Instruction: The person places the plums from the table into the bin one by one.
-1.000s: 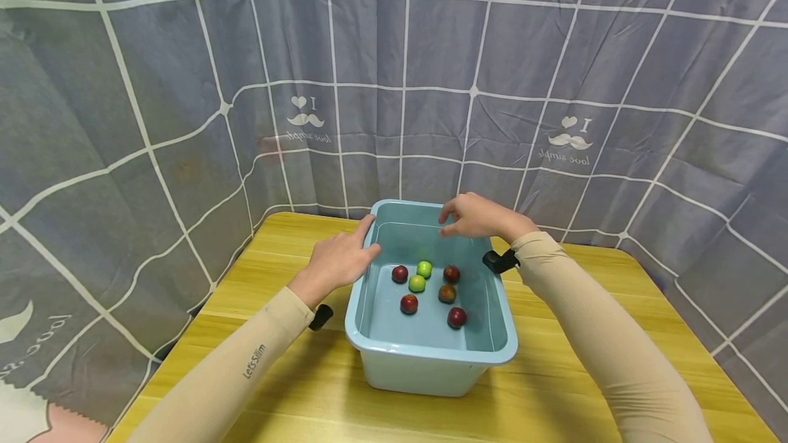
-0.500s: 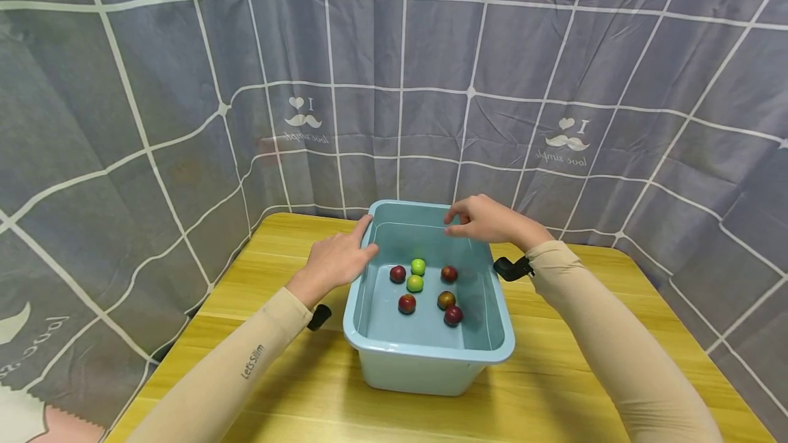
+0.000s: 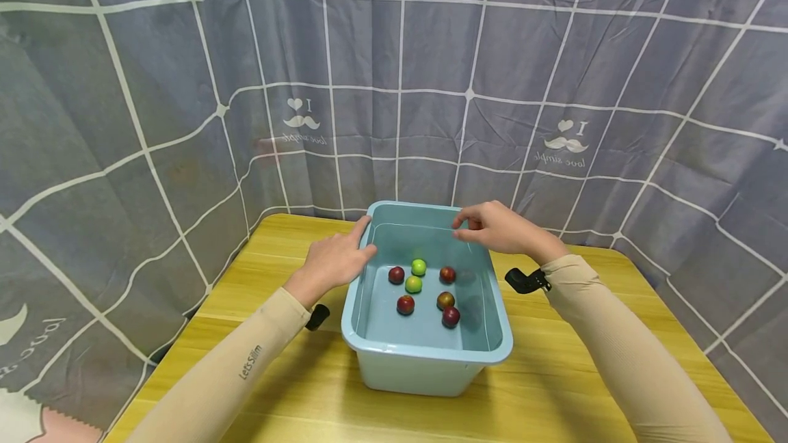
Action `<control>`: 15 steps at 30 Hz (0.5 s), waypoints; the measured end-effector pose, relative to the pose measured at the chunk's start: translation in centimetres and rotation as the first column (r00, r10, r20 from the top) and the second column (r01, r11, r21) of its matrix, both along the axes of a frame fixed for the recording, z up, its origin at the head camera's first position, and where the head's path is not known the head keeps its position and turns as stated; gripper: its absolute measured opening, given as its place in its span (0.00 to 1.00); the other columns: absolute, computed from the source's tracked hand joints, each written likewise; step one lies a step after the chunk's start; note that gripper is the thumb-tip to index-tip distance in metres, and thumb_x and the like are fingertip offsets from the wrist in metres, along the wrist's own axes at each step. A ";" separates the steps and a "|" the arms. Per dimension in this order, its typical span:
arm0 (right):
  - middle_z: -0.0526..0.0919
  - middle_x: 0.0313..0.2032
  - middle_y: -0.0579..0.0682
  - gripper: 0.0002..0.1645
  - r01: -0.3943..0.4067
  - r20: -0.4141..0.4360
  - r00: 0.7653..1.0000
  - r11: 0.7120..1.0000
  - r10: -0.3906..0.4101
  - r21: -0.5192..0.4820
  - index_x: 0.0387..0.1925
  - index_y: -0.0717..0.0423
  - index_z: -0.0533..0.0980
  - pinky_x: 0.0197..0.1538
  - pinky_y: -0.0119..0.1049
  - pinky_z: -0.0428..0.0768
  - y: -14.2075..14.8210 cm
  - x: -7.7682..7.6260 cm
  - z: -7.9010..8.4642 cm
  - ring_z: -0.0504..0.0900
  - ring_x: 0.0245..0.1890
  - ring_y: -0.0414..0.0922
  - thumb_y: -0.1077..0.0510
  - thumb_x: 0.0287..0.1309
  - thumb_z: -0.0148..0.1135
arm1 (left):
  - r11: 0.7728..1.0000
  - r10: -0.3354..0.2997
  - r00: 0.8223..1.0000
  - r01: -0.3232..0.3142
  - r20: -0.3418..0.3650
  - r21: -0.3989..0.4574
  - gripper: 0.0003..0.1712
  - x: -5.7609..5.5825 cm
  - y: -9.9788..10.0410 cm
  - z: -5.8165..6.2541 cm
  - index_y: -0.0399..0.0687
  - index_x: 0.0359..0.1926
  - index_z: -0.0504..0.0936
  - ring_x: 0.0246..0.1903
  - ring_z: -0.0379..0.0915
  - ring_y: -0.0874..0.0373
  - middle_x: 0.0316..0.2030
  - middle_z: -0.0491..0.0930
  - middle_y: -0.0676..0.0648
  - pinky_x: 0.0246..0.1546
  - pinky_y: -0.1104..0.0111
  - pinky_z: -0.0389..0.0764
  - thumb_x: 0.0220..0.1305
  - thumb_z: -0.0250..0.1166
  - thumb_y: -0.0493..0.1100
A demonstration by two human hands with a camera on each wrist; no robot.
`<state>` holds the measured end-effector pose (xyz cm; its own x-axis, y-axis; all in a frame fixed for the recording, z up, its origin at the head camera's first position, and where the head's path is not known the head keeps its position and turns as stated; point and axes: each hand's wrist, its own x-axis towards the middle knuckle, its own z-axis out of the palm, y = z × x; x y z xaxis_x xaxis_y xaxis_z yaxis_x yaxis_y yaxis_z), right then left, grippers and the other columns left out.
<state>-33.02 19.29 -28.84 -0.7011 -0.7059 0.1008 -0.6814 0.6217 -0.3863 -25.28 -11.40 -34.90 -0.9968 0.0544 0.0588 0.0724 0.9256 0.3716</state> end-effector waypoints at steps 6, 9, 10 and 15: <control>0.69 0.17 0.44 0.13 0.026 -0.011 1.000 0.999 -0.026 -0.021 0.48 0.51 0.84 0.27 0.35 0.66 0.9 0.5 -0.4 0.63 0.16 0.40 0.51 0.68 0.62 | 1.000 -0.010 1.000 0.009 -0.007 -0.011 0.43 -0.2 -0.2 0.3 0.58 0.81 0.48 0.19 0.72 0.52 0.19 0.74 0.47 0.19 0.63 0.67 0.71 0.47 0.63; 0.69 0.17 0.44 0.13 0.036 -0.019 0.999 0.999 -0.037 -0.034 0.48 0.51 0.84 0.27 0.35 0.66 1.4 0.9 -0.9 0.63 0.16 0.39 0.51 0.68 0.62 | 1.000 -0.018 1.000 0.018 -0.011 -0.023 0.43 0.0 -0.3 0.3 0.57 0.80 0.50 0.17 0.71 0.53 0.17 0.72 0.48 0.17 0.64 0.65 0.71 0.48 0.64; 0.69 0.17 0.43 0.13 0.038 -0.022 0.999 0.999 -0.039 -0.038 0.48 0.51 0.84 0.28 0.35 0.67 1.6 1.0 -1.1 0.64 0.16 0.39 0.51 0.68 0.62 | 0.999 -0.020 1.000 0.020 -0.008 -0.027 0.43 0.1 -0.3 0.3 0.57 0.80 0.51 0.17 0.70 0.53 0.17 0.71 0.48 0.17 0.65 0.65 0.71 0.49 0.64; 0.74 0.21 0.43 0.12 0.049 -0.028 0.998 0.997 -0.051 -0.064 0.48 0.52 0.83 0.29 0.34 0.70 2.6 1.9 -1.7 0.68 0.18 0.39 0.53 0.68 0.62 | 1.000 -0.023 1.000 0.023 -0.007 -0.018 0.43 0.7 -0.4 0.6 0.56 0.80 0.54 0.17 0.70 0.53 0.17 0.72 0.49 0.17 0.64 0.66 0.71 0.48 0.66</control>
